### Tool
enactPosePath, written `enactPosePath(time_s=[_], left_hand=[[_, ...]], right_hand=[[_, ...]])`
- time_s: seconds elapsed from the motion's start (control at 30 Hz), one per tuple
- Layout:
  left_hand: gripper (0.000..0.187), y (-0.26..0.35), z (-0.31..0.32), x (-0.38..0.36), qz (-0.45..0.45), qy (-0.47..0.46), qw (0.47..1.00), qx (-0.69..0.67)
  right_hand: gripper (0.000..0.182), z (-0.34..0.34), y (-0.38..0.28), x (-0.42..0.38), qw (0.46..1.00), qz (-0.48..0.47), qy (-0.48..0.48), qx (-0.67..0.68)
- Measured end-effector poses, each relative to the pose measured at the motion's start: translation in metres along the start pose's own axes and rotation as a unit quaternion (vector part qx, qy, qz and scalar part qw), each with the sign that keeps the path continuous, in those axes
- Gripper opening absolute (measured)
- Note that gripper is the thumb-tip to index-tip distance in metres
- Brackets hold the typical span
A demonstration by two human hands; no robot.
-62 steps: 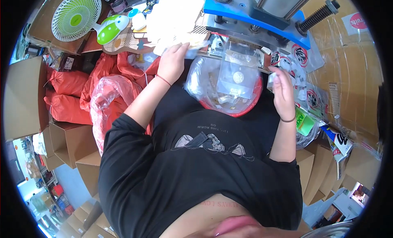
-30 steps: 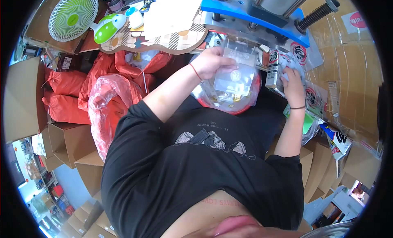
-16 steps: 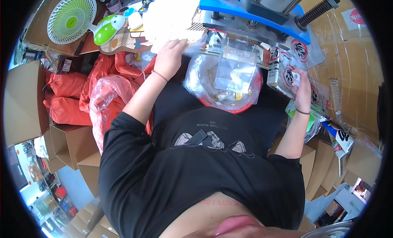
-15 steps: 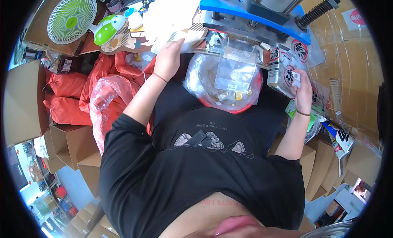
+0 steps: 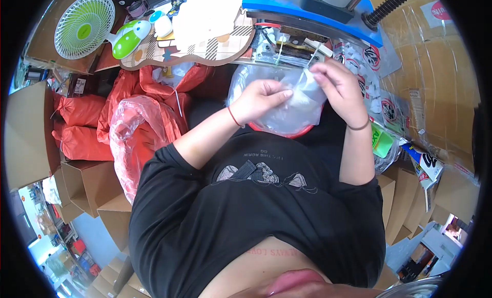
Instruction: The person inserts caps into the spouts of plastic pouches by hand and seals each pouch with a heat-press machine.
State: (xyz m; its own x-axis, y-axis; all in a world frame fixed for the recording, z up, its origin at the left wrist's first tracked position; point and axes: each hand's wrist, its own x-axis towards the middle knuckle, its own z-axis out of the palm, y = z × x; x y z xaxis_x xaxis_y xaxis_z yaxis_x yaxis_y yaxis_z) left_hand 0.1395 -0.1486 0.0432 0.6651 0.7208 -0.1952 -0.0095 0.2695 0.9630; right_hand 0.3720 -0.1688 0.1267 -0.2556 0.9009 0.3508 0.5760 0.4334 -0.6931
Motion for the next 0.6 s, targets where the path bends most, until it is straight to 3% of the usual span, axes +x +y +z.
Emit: enactPosePath(time_s=[0.13,0.23,0.27,0.33,0.4,0.5,0.57,0.6], left_hand=[[0.028,-0.001,0.025,-0.001,-0.064,-0.081,0.984,-0.149],[0.024,-0.014,0.024,0.008,-0.111,-0.121,0.96,-0.225],[0.022,-0.018,0.019,0.012,-0.098,-0.111,0.967,-0.207],[0.025,-0.017,0.009,0.022,-0.102,-0.043,0.977,-0.182],[0.026,-0.012,-0.009,0.038,-0.057,-0.017,0.963,-0.263],[0.022,0.004,-0.028,0.06,-0.093,0.032,0.969,-0.225],[0.027,0.002,-0.031,0.064,-0.091,0.031,0.967,-0.234],[0.031,0.0,-0.032,0.064,-0.048,0.108,0.987,-0.112]], right_hand=[[0.018,-0.02,0.01,-0.014,0.991,0.02,-0.127,0.021],[0.022,-0.029,0.016,-0.022,0.993,0.102,-0.03,0.043],[0.022,-0.033,0.026,-0.027,0.994,0.101,-0.03,0.042],[0.023,-0.04,0.057,-0.042,0.983,0.105,0.141,-0.06],[0.021,-0.043,0.083,-0.054,0.982,0.109,0.146,-0.045],[0.019,-0.031,0.089,-0.061,0.978,0.091,0.176,-0.066],[0.021,-0.024,0.081,-0.068,0.971,0.198,0.134,-0.022],[0.023,-0.025,0.072,-0.067,0.974,0.198,0.107,-0.016]])
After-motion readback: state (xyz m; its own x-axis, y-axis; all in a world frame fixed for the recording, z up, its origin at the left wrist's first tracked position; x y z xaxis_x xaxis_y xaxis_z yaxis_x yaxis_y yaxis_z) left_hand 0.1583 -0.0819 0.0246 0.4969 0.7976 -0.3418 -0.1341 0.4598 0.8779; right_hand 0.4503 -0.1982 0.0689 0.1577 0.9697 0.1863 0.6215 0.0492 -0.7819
